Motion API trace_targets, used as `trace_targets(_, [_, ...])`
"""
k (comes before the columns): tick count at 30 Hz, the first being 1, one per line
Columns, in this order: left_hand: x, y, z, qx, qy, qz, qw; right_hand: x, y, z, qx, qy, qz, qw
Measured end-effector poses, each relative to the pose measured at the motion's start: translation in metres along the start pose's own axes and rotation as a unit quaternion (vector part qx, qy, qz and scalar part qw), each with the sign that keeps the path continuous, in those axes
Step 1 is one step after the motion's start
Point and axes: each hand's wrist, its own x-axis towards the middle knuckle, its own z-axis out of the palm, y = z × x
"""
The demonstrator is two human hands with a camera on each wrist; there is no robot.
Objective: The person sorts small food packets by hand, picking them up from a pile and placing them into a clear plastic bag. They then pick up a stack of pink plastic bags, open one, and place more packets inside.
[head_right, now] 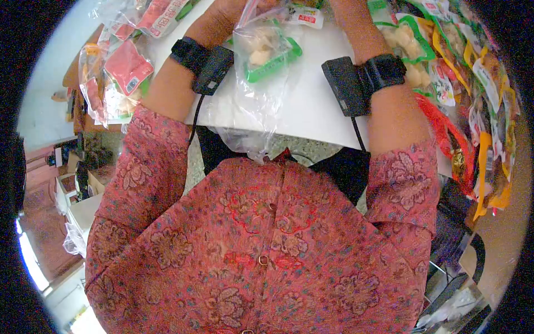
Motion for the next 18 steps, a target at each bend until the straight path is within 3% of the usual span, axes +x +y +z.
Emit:
trace_targets(3, [0.003, 0.004, -0.002, -0.032, -0.035, -0.023, 0.999, 0.002, 0.004, -0.001, -0.02, 0.013, -0.003, 1.0])
trace_targets(5, [0.004, 0.005, -0.001, -0.017, -0.008, 0.022, 1.0, 0.004, 0.006, 0.0, -0.023, 0.015, -0.006, 1.0])
trace_targets(9, [0.007, -0.003, 0.002, -0.05, -0.004, 0.032, 0.998, 0.004, 0.009, -0.002, -0.015, -0.004, -0.024, 1.0])
trace_targets(10, [0.008, -0.006, 0.001, -0.269, -0.018, -0.123, 0.955, 0.004, 0.009, -0.002, -0.016, -0.003, -0.024, 1.0])
trace_targets(11, [0.009, -0.01, 0.001, -0.468, -0.031, -0.269, 0.841, 0.005, 0.009, -0.002, -0.005, -0.005, -0.021, 1.0])
trace_targets(12, [0.011, -0.003, 0.004, -0.468, -0.033, -0.269, 0.841, 0.006, 0.009, -0.002, 0.006, -0.007, -0.019, 1.0])
trace_targets(14, [0.013, 0.007, 0.011, -0.454, 0.057, -0.309, 0.834, 0.007, 0.01, -0.001, 0.012, -0.014, -0.021, 1.0])
trace_targets(18, [0.011, 0.007, 0.004, -0.442, 0.004, -0.295, 0.847, 0.009, 0.011, -0.001, 0.016, -0.021, -0.023, 0.999])
